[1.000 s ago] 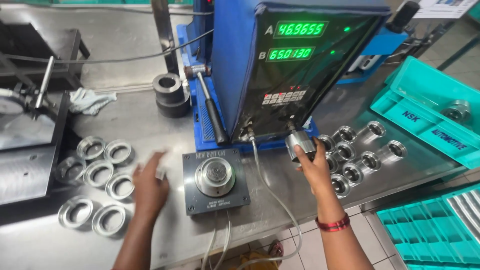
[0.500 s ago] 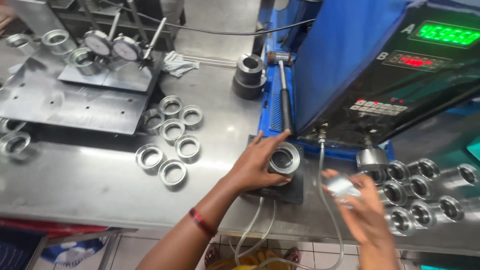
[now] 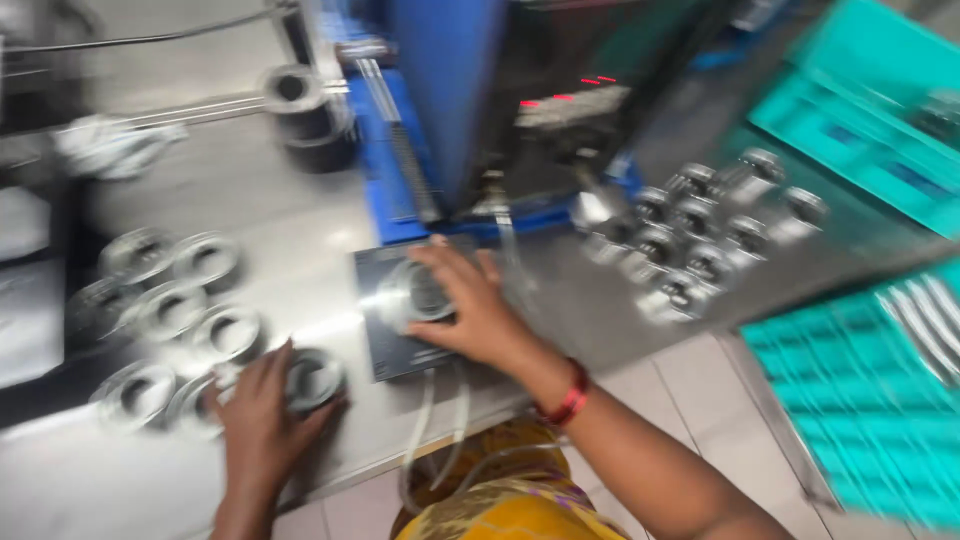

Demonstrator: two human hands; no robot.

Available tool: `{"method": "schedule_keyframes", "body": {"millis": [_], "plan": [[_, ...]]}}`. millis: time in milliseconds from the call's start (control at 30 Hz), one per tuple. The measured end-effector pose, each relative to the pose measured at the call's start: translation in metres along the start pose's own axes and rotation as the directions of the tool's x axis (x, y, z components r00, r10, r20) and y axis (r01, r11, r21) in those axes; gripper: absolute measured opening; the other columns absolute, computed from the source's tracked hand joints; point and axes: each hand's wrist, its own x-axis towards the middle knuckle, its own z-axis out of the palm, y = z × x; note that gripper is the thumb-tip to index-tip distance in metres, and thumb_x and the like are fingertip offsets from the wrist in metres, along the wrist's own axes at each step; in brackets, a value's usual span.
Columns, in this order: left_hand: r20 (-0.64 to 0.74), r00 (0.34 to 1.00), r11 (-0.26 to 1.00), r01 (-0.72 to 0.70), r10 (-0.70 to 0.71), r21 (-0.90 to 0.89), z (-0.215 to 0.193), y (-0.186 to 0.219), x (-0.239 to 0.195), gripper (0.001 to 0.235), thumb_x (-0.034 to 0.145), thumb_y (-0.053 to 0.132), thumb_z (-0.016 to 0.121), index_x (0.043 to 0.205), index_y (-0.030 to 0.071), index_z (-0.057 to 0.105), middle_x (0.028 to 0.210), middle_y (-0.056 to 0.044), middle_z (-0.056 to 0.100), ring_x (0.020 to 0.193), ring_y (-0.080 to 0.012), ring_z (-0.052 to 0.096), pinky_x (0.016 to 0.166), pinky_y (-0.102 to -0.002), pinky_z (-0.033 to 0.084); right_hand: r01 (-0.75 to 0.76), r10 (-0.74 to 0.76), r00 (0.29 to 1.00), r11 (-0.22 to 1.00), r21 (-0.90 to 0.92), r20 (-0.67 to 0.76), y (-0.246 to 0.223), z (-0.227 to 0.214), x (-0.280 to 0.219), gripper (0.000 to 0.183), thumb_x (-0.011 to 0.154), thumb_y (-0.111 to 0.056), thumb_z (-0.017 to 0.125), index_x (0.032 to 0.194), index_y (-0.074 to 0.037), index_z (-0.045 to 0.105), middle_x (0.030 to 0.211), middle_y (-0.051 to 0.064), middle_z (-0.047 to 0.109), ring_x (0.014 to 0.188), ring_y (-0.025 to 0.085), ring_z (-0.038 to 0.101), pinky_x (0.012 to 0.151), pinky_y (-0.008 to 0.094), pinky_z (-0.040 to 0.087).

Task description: Measure metal parts using an industrial measurement machine and sort them into a bin.

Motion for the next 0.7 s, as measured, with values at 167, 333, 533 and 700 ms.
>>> {"method": "schedule_keyframes", "body": {"millis": [167,333,533,700], "plan": [[0.116,0.993,0.997,-0.036,0.027,0.074,0.006,0.008,0.024,0.103,0.057,0.063,0.082,0.145,0.018,0.055,0.132,-0.007,0.063,0.135,-0.0279,0.050,0.120,-0.066,0.014,-0.274,0.294,0.929,0.955,0.116,-0.223,0.040,-0.058,-0.060,0.052,0.091,-0.037,0.074,0.133,-0.011,0.060,0.127,0.017,0.065,0.116,0.033,0.063,0.098,0.046,0.052],[0.073,0.989,0.985,-0.139,0.132,0.105,-0.004,0.014,0.053,0.082,0.063,0.047,0.081,0.141,0.032,0.059,0.147,-0.001,0.057,0.139,-0.0288,0.046,0.118,-0.063,0.015,-0.876,0.862,0.453,0.477,0.063,-0.228,0.142,-0.090,-0.109,0.054,0.097,-0.028,0.063,0.150,-0.019,0.054,0.087,0.017,0.074,0.076,0.034,0.072,0.076,0.046,0.057],[-0.107,0.984,0.990,-0.143,0.142,-0.003,-0.011,0.016,0.075,0.062,0.076,0.013,0.073,0.137,0.024,0.062,0.159,-0.006,0.050,0.149,-0.0299,0.044,0.118,-0.057,0.023,-0.694,0.775,0.632,0.578,-0.428,0.023,0.140,-0.093,-0.120,0.072,0.083,-0.038,0.081,0.146,-0.019,0.051,0.122,0.025,0.061,0.112,0.041,0.064,0.090,0.048,0.054],[-0.116,0.991,0.992,-0.074,0.062,-0.102,-0.011,0.028,0.065,0.049,0.080,0.006,0.069,0.126,0.025,0.069,0.151,0.000,0.055,0.140,-0.0241,0.050,0.114,-0.052,0.025,-0.842,0.862,0.504,0.476,-0.252,-0.055,0.103,-0.095,-0.102,0.083,0.072,-0.034,0.090,0.139,-0.010,0.048,0.137,0.023,0.052,0.114,0.039,0.064,0.092,0.045,0.055]]}}
